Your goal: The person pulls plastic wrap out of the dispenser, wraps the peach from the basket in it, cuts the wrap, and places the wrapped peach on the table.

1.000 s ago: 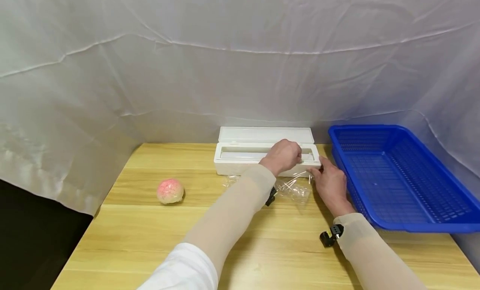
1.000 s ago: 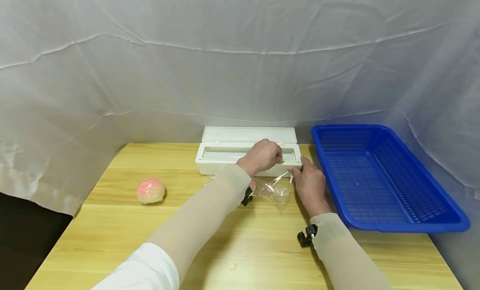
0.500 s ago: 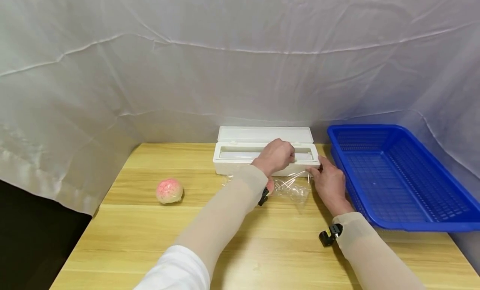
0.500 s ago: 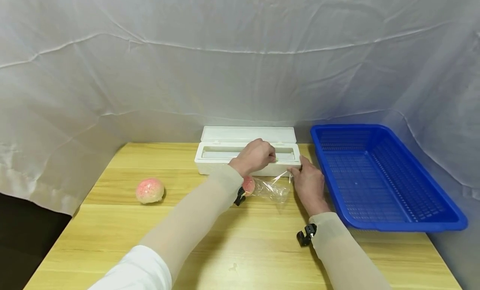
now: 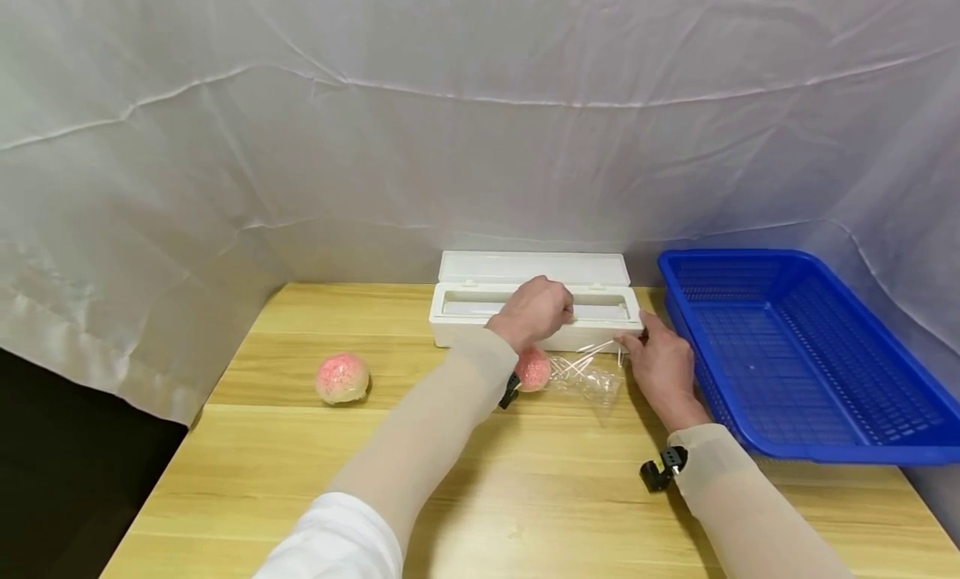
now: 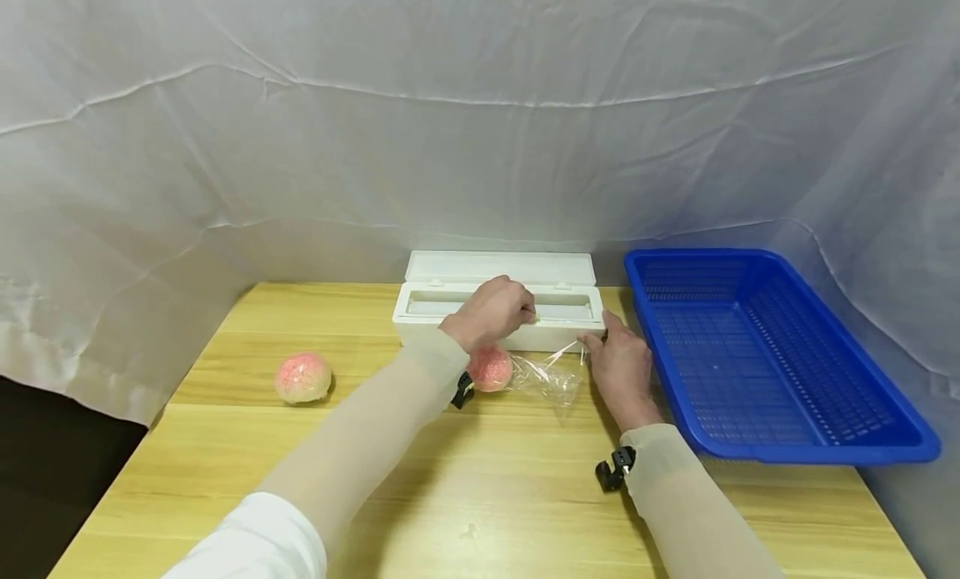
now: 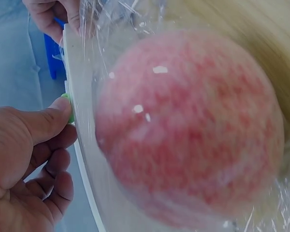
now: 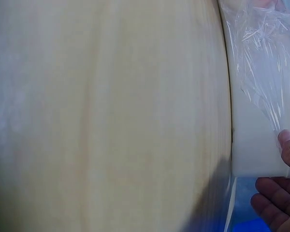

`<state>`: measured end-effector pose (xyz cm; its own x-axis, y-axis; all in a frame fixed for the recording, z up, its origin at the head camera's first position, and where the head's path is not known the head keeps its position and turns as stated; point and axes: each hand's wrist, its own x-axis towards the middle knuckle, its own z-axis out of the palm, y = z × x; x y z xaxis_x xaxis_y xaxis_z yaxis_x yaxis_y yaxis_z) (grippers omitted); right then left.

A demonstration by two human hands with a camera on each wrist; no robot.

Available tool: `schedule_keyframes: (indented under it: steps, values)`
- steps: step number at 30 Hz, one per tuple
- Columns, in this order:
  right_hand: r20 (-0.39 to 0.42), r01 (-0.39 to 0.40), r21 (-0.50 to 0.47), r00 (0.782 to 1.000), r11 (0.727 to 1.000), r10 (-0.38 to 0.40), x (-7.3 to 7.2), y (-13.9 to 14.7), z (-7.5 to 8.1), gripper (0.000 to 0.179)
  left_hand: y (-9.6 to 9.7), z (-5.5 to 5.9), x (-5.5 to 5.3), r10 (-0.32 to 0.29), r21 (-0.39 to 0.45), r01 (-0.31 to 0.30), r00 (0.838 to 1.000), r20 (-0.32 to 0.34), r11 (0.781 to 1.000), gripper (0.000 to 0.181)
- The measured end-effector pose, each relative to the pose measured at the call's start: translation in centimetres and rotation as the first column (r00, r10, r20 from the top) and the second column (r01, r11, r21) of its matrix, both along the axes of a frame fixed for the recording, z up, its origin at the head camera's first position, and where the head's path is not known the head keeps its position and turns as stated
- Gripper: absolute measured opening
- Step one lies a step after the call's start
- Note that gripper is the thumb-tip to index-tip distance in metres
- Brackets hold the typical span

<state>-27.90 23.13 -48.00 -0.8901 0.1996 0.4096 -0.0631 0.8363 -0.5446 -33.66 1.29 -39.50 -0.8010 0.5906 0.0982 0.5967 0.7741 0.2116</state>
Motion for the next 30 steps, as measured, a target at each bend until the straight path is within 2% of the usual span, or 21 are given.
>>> schedule_keyframes:
  steps: [9, 15, 30]
  values:
    - [0.01, 0.002, -0.005, 1.0, 1.0, -0.002, -0.2, 0.3, 0.0, 0.06, -1.1, 0.0, -0.3, -0.01, 0.0, 0.01, 1.0, -0.017, 1.0, 0.039]
    - [0.004, 0.004, -0.005, 1.0, 1.0, -0.004, -0.1, 0.3, -0.1, 0.06, -1.8, 0.1, -0.3, -0.012, -0.006, 0.012, 1.0, -0.01, 1.0, 0.024]
    - [-0.011, 0.004, 0.0, 1.0, 1.0, -0.004, -0.2, 0.1, -0.3, 0.059, -4.2, 0.1, 0.2, 0.002, 0.028, -0.003, 1.0, 0.011, 1.0, 0.016]
